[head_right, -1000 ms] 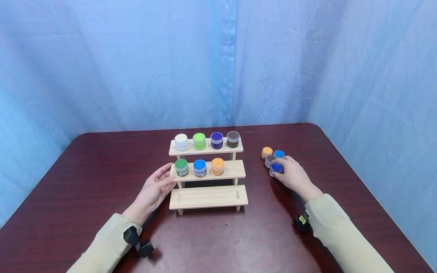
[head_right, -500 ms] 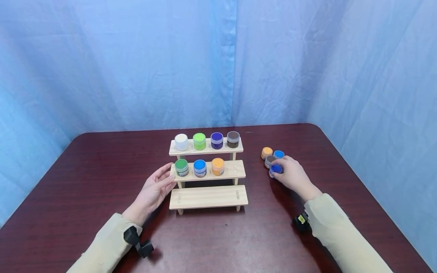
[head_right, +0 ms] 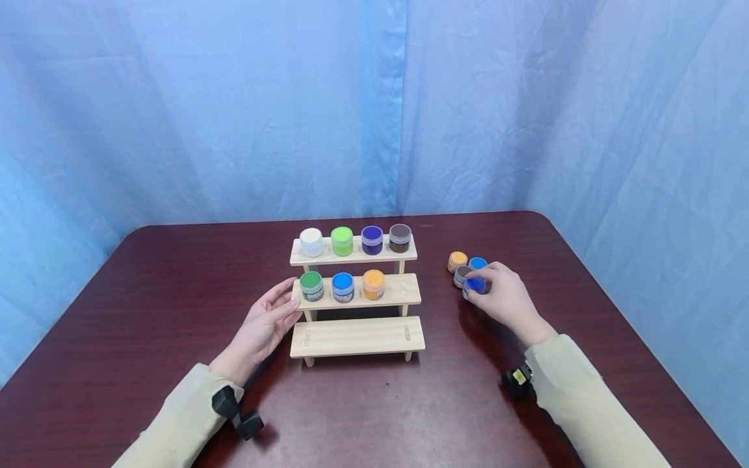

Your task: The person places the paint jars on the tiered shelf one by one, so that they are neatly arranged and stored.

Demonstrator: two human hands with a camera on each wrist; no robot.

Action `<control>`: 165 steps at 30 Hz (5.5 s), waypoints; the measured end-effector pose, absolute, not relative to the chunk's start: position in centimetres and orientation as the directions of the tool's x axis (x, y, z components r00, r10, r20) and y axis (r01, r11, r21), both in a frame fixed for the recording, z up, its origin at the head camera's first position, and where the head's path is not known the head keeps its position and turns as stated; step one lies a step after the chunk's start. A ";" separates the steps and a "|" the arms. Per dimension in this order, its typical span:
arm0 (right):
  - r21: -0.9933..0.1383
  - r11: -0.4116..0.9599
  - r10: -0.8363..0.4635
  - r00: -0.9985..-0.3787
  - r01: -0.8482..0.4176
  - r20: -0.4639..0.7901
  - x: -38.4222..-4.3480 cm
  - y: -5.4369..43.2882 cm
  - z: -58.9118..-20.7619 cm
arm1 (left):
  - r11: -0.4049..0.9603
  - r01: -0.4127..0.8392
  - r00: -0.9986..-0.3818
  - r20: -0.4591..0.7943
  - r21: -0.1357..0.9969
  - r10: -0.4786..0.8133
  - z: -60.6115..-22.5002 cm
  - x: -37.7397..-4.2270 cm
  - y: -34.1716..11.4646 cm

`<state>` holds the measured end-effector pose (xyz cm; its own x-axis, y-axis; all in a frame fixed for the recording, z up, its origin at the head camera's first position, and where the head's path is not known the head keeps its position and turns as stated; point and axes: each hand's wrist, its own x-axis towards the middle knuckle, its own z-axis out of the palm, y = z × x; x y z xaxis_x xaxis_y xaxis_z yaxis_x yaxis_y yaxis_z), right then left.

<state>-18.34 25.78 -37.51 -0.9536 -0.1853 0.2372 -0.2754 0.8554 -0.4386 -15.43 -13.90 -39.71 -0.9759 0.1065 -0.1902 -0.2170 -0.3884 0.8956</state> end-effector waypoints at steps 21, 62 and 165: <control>-0.466 0.796 -0.168 -0.881 -0.386 0.442 -17.5 24.7 -37.5 | -0.398 -0.219 -0.975 -0.190 0.891 0.112 -39.7 -15.5 -13.9; -0.489 0.668 -0.240 -0.785 -0.561 0.571 -17.7 20.6 -34.4 | -0.394 -0.223 -0.975 -0.197 0.891 0.106 -39.7 -15.4 -13.9; -0.529 0.655 -0.420 -0.842 -0.539 0.339 -18.0 16.0 -33.8 | -0.405 -0.218 -0.976 -0.188 0.888 0.114 -39.9 -15.4 -13.9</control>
